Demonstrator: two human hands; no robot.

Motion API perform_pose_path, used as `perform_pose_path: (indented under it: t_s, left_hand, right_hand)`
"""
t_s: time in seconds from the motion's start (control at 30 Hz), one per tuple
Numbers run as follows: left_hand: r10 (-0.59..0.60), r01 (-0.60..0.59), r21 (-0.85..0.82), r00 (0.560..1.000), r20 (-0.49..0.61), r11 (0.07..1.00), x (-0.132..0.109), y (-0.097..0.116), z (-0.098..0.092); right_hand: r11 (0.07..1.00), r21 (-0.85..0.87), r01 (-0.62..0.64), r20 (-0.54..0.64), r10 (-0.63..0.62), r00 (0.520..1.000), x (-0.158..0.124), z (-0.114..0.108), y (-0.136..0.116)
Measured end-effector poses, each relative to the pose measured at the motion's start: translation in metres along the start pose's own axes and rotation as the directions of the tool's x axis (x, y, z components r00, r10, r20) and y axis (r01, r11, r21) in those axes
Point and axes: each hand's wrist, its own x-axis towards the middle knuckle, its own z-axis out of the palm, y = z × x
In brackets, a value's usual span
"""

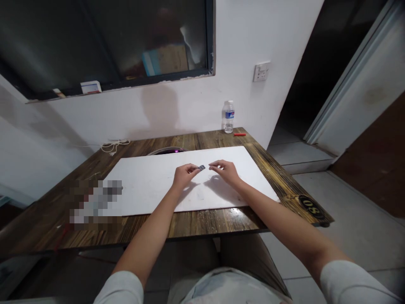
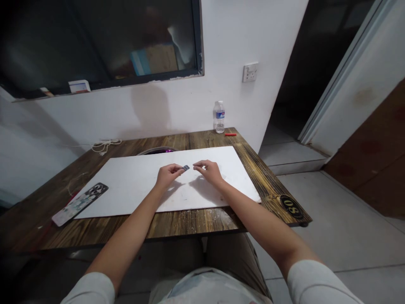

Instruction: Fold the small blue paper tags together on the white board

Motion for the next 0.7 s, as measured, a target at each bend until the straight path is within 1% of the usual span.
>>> perform_pose_path:
  t_s: [0.1,0.2,0.27,0.33,0.4,0.47,0.53,0.6,0.7]
  left_hand:
    - [-0.118,0.094,-0.191,0.986,-0.12,0.977,0.007,-0.002,-0.006]
    - [-0.232,0.137,-0.375,0.947,-0.222,0.917,0.012,-0.002,-0.014]
    - [-0.321,0.16,-0.492,0.91,-0.263,0.856,0.014,-0.001,-0.019]
    - [-0.394,0.17,-0.596,0.879,-0.268,0.785,0.016,0.0,-0.022]
    - [-0.433,0.153,-0.681,0.863,-0.261,0.716,0.017,0.001,-0.025]
    - [-0.451,0.124,-0.74,0.854,-0.26,0.661,0.017,0.002,-0.027]
    - [-0.467,0.103,-0.775,0.844,-0.263,0.624,0.018,0.002,-0.029]
    - [-0.477,0.091,-0.79,0.837,-0.27,0.607,0.018,0.002,-0.031]
    - [-0.485,0.085,-0.797,0.83,-0.276,0.598,0.019,0.002,-0.032]
  right_hand:
    - [0.995,0.074,-0.072,-0.091,0.078,0.993,0.006,-0.01,0.0]
    - [0.988,0.12,-0.101,-0.166,0.12,0.979,0.013,-0.021,0.005]
    - [0.99,0.085,-0.114,-0.194,0.128,0.973,0.016,-0.029,0.01]
    - [0.989,-0.004,-0.146,-0.196,0.142,0.97,0.02,-0.035,0.016]
    - [0.974,-0.131,-0.186,-0.145,0.167,0.975,0.022,-0.04,0.021]
    - [0.943,-0.272,-0.193,-0.052,0.185,0.981,0.022,-0.041,0.027]
    - [0.9,-0.411,-0.147,0.049,0.183,0.982,0.02,-0.04,0.031]
    - [0.848,-0.524,-0.073,0.123,0.161,0.979,0.016,-0.036,0.034]
    - [0.79,-0.613,0.03,0.199,0.117,0.973,0.008,-0.03,0.033]
